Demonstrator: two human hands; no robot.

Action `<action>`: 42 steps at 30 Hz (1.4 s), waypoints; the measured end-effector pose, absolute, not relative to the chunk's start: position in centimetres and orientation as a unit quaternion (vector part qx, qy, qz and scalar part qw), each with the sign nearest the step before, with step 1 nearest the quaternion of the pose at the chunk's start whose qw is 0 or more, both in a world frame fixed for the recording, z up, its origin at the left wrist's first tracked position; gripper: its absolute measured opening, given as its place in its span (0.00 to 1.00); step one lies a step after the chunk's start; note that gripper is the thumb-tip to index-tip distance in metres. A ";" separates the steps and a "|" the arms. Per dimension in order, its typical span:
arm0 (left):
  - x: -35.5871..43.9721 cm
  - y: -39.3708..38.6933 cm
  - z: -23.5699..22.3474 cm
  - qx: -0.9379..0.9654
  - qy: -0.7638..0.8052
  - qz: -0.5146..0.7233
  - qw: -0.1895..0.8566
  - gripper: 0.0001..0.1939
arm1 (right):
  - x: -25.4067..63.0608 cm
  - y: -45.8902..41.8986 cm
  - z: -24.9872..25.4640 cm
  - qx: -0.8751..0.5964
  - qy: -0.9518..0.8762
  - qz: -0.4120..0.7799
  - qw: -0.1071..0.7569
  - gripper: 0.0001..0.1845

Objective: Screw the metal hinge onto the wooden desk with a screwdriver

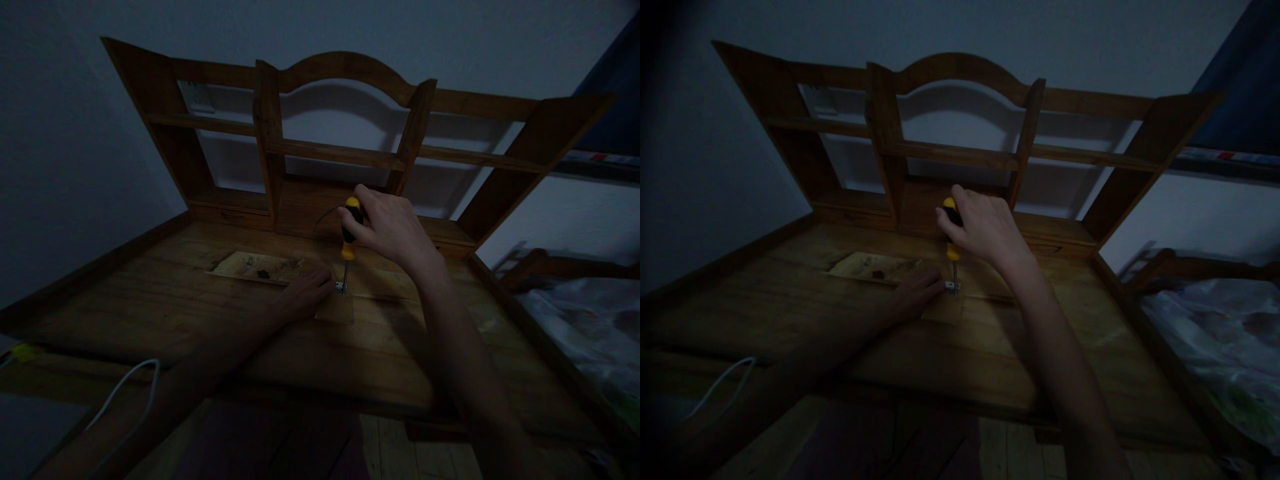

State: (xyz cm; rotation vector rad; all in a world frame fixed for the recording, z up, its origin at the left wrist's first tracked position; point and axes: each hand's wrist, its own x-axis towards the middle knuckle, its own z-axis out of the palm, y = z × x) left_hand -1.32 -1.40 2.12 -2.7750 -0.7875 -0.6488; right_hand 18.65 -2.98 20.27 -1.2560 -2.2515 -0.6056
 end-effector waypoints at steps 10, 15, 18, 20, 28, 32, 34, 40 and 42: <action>-1.2 -1.3 2.2 -0.935 -0.266 -0.206 0.109 0.09 | 18.9 -2.1 19.8 -0.411 -0.849 -0.190 0.271 0.15; -1.3 -1.0 1.8 -0.936 -0.258 -0.216 0.106 0.07 | 19.1 -2.4 20.1 -0.379 -0.869 -0.137 0.286 0.14; -1.3 -0.9 1.5 -0.935 -0.254 -0.225 0.102 0.07 | 19.3 -2.5 20.3 -0.353 -0.883 -0.101 0.293 0.16; -1.3 -0.8 1.4 -0.934 -0.254 -0.229 0.105 0.07 | 19.3 -2.4 20.2 -0.343 -0.883 -0.098 0.305 0.17; -1.4 -0.9 1.5 -0.935 -0.259 -0.216 0.114 0.08 | 18.7 -2.4 19.8 -0.408 -0.857 -0.152 0.276 0.22; -1.4 -0.9 1.5 -0.935 -0.261 -0.211 0.112 0.08 | 19.0 -2.5 20.1 -0.371 -0.878 -0.114 0.281 0.19; -1.4 -0.8 1.4 -0.935 -0.261 -0.210 0.112 0.09 | 19.1 -2.5 20.1 -0.360 -0.883 -0.107 0.281 0.20; -1.3 -0.9 1.6 -0.934 -0.269 -0.213 0.103 0.09 | 18.9 -2.4 19.8 -0.402 -0.858 -0.161 0.276 0.21; -1.3 -1.0 1.8 -0.936 -0.267 -0.210 0.092 0.09 | 18.9 -2.5 19.8 -0.419 -0.850 -0.164 0.275 0.20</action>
